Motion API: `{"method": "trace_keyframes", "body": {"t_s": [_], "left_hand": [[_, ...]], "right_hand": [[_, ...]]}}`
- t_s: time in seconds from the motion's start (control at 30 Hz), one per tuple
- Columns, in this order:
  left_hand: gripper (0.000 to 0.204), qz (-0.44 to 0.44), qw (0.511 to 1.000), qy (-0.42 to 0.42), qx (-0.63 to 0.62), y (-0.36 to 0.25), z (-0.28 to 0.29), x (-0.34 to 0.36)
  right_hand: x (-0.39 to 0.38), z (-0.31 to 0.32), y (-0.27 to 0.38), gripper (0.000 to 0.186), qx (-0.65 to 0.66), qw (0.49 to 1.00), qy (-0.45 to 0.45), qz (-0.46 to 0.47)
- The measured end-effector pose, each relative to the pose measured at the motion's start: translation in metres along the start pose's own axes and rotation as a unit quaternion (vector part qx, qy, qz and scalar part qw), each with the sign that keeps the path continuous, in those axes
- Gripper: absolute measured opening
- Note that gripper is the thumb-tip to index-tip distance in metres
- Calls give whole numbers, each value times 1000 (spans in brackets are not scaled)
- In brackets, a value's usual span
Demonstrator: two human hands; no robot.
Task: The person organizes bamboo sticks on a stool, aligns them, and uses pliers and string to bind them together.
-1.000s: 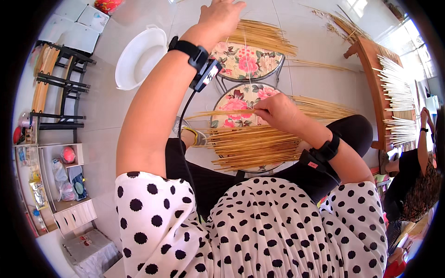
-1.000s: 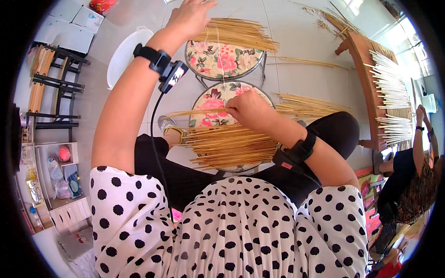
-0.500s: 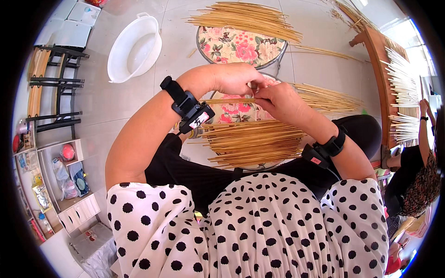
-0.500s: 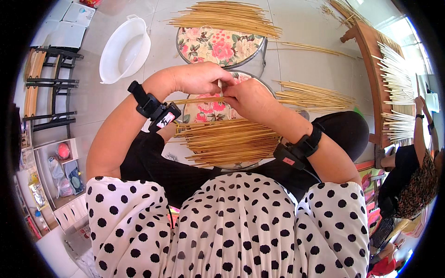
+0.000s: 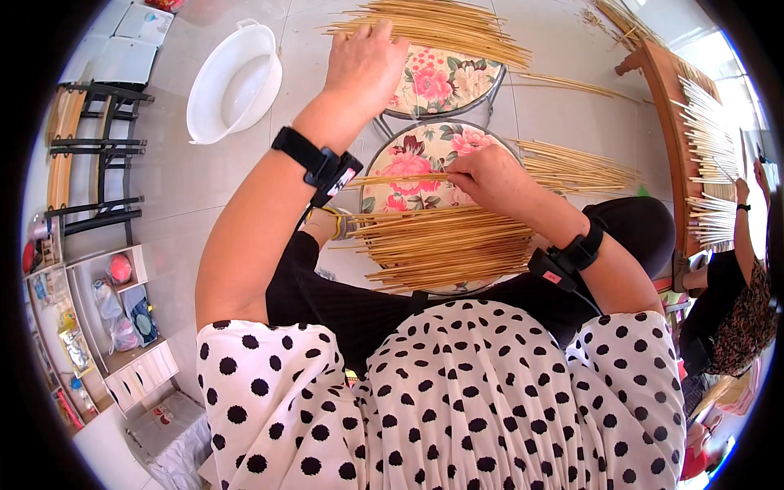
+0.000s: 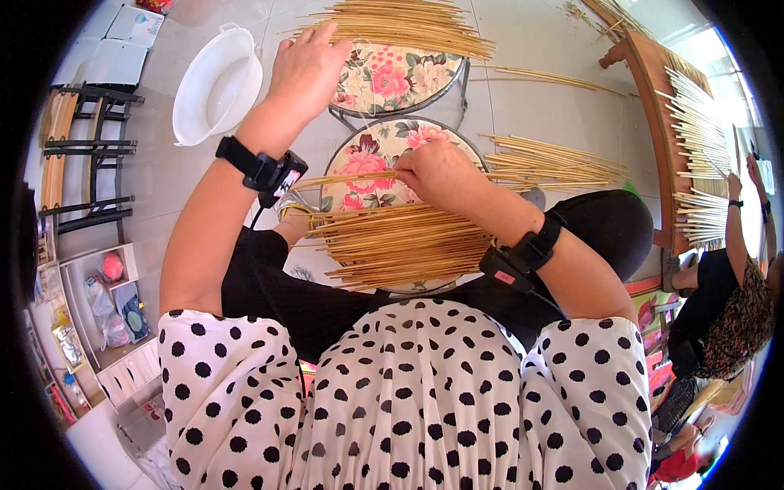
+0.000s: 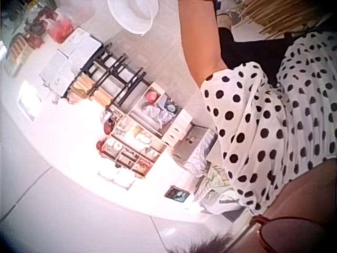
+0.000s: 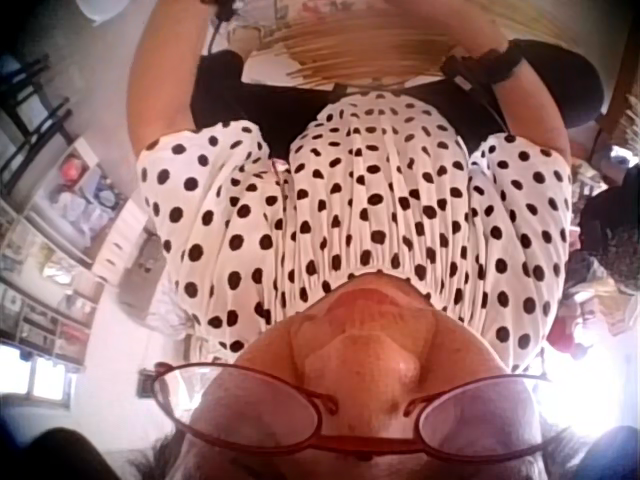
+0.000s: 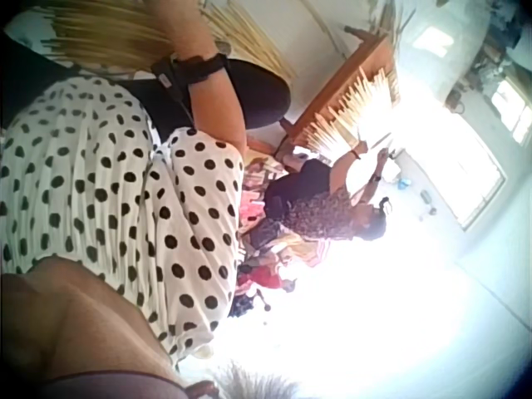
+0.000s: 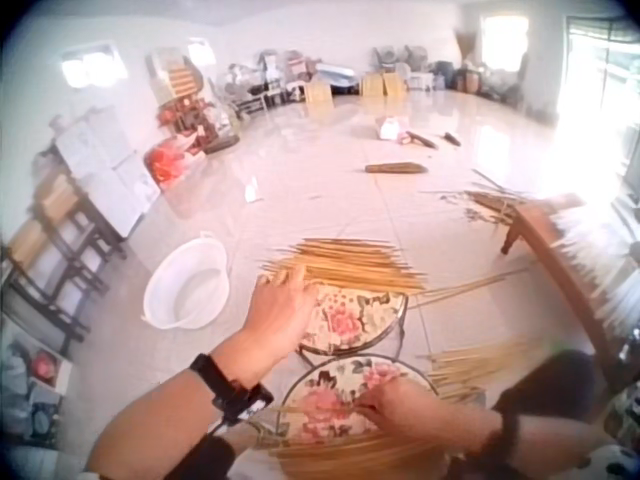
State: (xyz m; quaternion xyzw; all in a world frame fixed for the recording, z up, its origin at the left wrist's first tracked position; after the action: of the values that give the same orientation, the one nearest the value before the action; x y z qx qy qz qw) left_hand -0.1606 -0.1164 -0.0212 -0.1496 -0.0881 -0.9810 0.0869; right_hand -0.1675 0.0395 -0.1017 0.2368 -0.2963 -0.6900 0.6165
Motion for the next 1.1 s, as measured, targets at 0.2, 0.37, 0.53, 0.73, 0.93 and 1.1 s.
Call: {"method": "trace_keyframes", "body": {"t_s": [0.2,0.37,0.53,0.73,0.93,1.1], "left_hand": [[26,-95,879,304,-356,-67,-41,-40],[17,-71,825,413,-380,-72,-54,-51],[5,-21,893,282,-351,-44,-58,-37],[14,-2,975,166,-151,-21,-56,-37],[31,-102,904,262,-323,-78,-49,-55],[15,-79,857,379,-340,-88,-69,-64]], "right_hand": [[2,-6,-8,17,-24,999,39,-28],[2,-2,-7,16,-8,1000,-3,-12],[1,-4,-7,16,-13,1000,10,-25],[-2,-13,-9,15,-24,999,21,-28],[-2,-20,-15,19,-36,999,33,-24],[-3,-21,-20,19,-48,998,15,-31]]}}
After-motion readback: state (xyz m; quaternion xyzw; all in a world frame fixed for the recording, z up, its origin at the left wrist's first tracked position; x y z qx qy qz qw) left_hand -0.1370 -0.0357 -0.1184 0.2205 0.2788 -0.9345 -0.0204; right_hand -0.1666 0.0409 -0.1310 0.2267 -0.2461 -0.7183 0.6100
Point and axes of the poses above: each hand's wrist, its own x-axis towards the middle knuckle, its own z-axis out of the back of the hand, y = z × x, the point moved 8 cm from there along x, towards the middle knuckle, and after that the axes turned 2 degrees about z, right-handed, at the moved point
